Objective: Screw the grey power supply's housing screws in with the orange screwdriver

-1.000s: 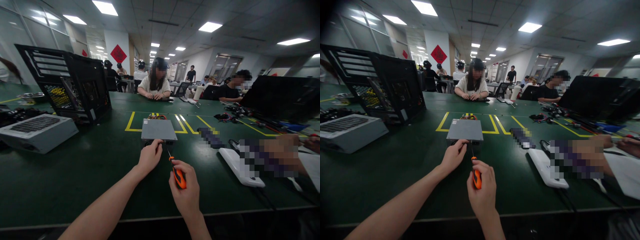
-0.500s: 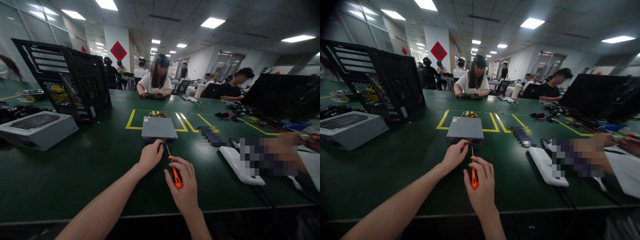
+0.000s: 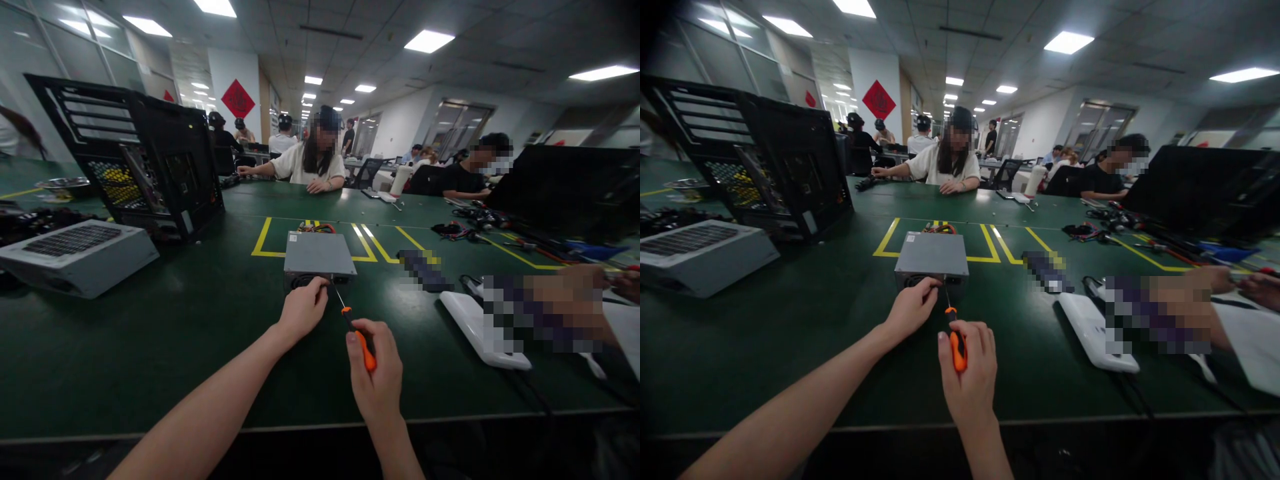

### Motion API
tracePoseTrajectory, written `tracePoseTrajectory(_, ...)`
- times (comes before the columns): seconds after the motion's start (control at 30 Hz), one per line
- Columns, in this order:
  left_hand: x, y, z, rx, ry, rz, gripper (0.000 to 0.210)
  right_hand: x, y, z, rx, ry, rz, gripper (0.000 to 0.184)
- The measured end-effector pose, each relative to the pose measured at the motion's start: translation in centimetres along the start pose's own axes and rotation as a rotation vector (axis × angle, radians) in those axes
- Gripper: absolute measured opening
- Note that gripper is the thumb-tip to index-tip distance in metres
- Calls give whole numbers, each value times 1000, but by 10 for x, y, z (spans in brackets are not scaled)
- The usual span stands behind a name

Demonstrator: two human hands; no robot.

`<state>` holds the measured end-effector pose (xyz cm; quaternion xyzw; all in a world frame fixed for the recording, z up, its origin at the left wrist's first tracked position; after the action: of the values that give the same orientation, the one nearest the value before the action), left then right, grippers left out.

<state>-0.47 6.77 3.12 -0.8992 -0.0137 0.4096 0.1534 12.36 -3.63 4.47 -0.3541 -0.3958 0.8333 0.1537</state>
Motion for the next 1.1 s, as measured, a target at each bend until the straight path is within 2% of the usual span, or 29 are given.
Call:
tracePoseTrajectory(0.17, 0, -1, 0, 0, 10, 6, 25, 2, 7, -11, 214, -123, -3, 22)
tracePoseTrajectory(0.23, 0, -1, 0, 0, 4, 6, 25, 2, 5, -8, 168, -94, 6, 19)
tracePoseTrajectory(0.37, 0, -1, -1, -11, -13, 4, 25, -1, -1, 3, -26, -1, 4, 12)
tracePoseTrajectory(0.43, 0, -1, 0, -11, -14, 8, 26, -1, 0, 1, -4, -24, 14, 15)
tracePoseTrajectory(0.57, 1, -1, 0, -3, 5, 11, 25, 2, 6, -11, 177, -90, 17, 23)
tracePoseTrajectory(0.6, 1, -1, 0, -1, 7, 11, 25, 2, 7, -11, 186, -84, 6, 22)
tracePoseTrajectory(0.73, 1, -1, 0, -15, -19, 11, 26, -3, 2, 0, -10, 14, -42, 15)
tracePoseTrajectory(0.8, 1, -1, -1, -25, -26, 22, 26, -2, 1, 3, -61, 17, -26, 15)
tracePoseTrajectory(1.0, 0, -1, 0, -19, -11, 11, 25, 0, 5, -7, 131, -88, 7, 24)
tracePoseTrajectory(1.1, 1, -1, 0, -11, -16, 10, 25, -2, 3, -1, 29, -32, 1, 18)
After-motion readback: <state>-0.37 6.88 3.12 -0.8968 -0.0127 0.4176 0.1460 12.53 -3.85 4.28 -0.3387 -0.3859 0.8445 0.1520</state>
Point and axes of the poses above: each hand's wrist, its own y-axis away from the middle knuckle, its own x-axis out of the palm, z = x × y, the point moved 6 cm from there along -y, towards the middle knuckle, and after that the axes turned 8 degrees about -x, right-handed, at the moved point
